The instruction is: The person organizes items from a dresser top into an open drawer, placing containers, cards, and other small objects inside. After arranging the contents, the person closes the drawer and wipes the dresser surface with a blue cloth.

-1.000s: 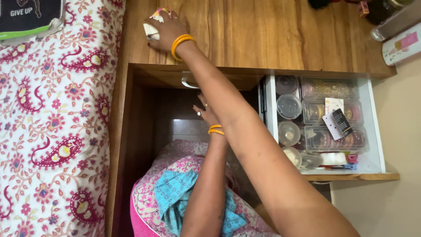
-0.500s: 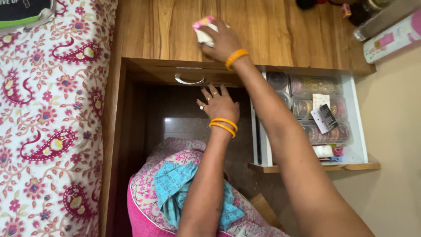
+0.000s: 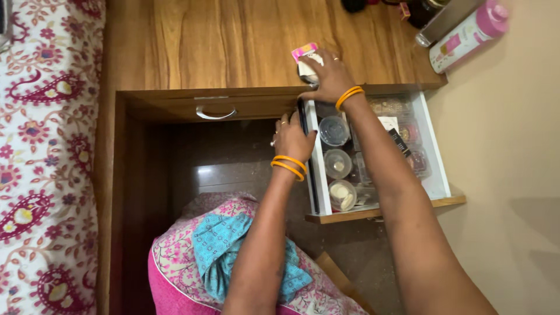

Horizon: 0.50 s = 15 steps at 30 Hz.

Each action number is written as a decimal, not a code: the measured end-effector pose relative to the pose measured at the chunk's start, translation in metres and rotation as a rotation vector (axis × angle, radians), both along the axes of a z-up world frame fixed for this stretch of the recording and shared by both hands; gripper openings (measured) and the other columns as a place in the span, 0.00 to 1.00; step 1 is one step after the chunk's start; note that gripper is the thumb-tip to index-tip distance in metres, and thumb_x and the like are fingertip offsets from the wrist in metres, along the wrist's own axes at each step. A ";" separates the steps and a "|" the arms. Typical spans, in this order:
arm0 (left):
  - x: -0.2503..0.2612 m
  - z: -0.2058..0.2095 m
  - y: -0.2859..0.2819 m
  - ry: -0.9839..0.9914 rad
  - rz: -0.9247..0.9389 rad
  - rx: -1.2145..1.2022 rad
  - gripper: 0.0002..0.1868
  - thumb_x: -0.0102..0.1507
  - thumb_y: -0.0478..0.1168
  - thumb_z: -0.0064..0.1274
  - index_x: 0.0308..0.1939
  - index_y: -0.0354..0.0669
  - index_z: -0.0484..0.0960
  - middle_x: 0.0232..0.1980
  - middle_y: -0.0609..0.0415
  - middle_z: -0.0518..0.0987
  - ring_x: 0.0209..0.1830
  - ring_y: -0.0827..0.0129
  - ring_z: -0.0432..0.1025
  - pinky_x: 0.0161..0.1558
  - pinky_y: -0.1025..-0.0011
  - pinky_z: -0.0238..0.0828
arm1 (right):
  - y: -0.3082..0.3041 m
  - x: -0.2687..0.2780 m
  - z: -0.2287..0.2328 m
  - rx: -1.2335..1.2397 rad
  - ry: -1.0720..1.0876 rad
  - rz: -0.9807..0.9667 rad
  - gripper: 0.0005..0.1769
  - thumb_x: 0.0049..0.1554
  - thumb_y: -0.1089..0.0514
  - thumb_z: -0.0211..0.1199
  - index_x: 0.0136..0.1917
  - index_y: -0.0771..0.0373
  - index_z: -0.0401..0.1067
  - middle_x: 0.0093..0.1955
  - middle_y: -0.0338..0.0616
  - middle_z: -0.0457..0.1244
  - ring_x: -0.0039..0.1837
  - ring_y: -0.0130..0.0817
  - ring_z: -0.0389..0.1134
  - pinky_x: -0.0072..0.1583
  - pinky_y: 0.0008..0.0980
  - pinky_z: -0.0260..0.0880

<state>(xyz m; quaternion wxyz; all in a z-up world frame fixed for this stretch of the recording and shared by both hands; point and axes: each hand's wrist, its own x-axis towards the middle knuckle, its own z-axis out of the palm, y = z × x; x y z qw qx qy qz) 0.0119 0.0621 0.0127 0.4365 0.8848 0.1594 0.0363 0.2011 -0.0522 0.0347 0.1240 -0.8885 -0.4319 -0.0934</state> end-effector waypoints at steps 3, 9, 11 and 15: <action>0.030 -0.047 -0.018 -0.209 0.147 -0.277 0.34 0.59 0.44 0.59 0.68 0.37 0.73 0.65 0.34 0.76 0.67 0.42 0.69 0.67 0.57 0.65 | -0.009 0.000 -0.010 0.038 -0.075 0.017 0.46 0.46 0.48 0.78 0.76 0.47 0.65 0.72 0.65 0.56 0.71 0.64 0.59 0.66 0.57 0.64; 0.099 -0.150 -0.041 -0.408 0.352 -0.852 0.29 0.69 0.43 0.53 0.69 0.27 0.69 0.67 0.36 0.77 0.68 0.52 0.72 0.67 0.63 0.65 | -0.032 0.006 -0.017 0.073 -0.041 0.092 0.45 0.45 0.55 0.78 0.74 0.44 0.66 0.69 0.58 0.59 0.70 0.60 0.62 0.68 0.54 0.65; 0.111 -0.158 -0.047 -0.315 0.384 -1.213 0.30 0.70 0.44 0.52 0.73 0.30 0.70 0.56 0.39 0.74 0.55 0.57 0.67 0.55 0.62 0.61 | -0.040 0.007 -0.014 0.092 0.039 0.050 0.46 0.45 0.58 0.77 0.75 0.46 0.65 0.70 0.60 0.58 0.67 0.61 0.63 0.67 0.52 0.66; 0.112 -0.143 -0.052 -0.204 0.409 -1.536 0.31 0.66 0.49 0.48 0.71 0.39 0.68 0.64 0.43 0.74 0.58 0.57 0.72 0.59 0.60 0.67 | -0.055 0.005 -0.013 0.178 0.096 0.035 0.44 0.51 0.63 0.73 0.78 0.45 0.65 0.71 0.52 0.61 0.70 0.57 0.65 0.70 0.46 0.68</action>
